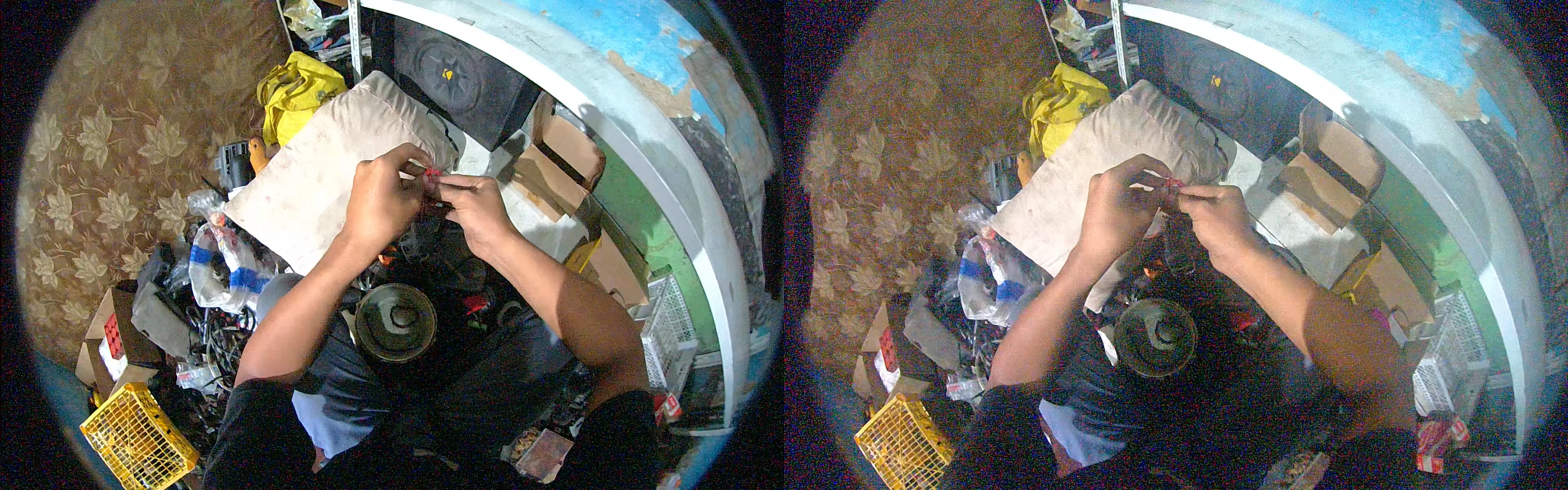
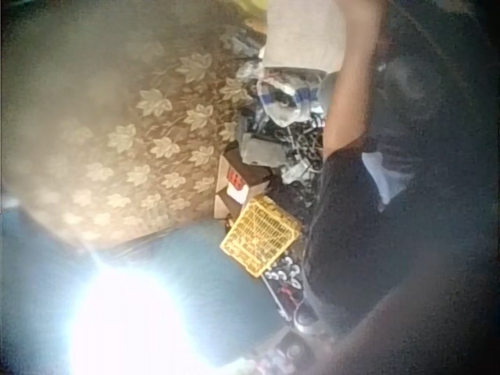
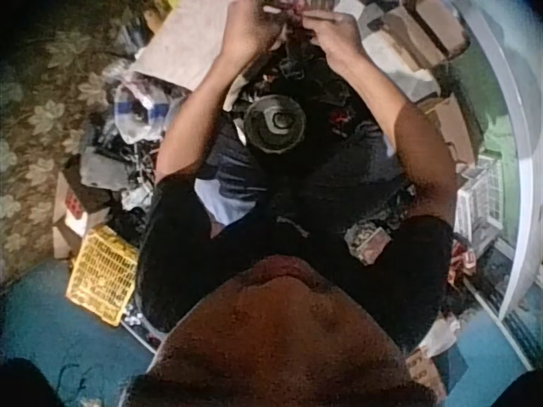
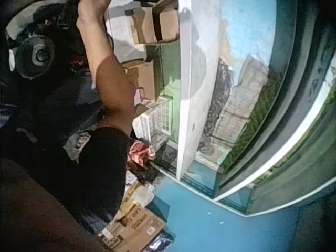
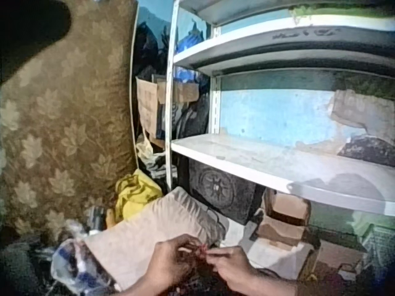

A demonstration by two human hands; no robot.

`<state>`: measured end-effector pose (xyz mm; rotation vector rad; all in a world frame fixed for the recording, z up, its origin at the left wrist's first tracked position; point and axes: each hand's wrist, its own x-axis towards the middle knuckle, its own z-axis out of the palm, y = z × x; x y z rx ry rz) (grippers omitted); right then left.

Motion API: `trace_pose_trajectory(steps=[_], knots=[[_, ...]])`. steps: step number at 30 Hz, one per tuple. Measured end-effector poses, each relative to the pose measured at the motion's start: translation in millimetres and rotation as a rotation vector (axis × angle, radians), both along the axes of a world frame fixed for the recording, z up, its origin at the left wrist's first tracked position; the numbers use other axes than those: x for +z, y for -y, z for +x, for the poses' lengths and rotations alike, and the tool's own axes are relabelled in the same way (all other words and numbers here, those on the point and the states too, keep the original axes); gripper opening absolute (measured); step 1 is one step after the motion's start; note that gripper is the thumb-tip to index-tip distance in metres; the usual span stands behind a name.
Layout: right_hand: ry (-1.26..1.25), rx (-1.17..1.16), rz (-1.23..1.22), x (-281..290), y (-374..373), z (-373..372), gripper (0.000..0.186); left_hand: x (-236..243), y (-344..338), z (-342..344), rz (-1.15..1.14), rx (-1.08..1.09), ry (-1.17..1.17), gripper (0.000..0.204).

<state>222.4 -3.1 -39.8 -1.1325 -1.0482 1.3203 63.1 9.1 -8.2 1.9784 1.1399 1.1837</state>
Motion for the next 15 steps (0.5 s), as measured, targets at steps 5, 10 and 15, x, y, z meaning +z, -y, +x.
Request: trace_pose_trajectory(steps=[5, 10, 15], knots=[[0.191, -0.095, 0.083, 17, 9, -15, 0.016, -2, -4, -11, 0.154, 0.097, -0.174, 0.021], [0.014, 0.027, -0.054, 13, -3, -11, 0.016, -6, -8, -19, 0.032, 0.027, 0.031, 0.024], [-0.164, 0.106, -0.132, 9, -12, -11, 0.017, -13, -11, -22, 0.029, 0.046, 0.044, 0.02]])
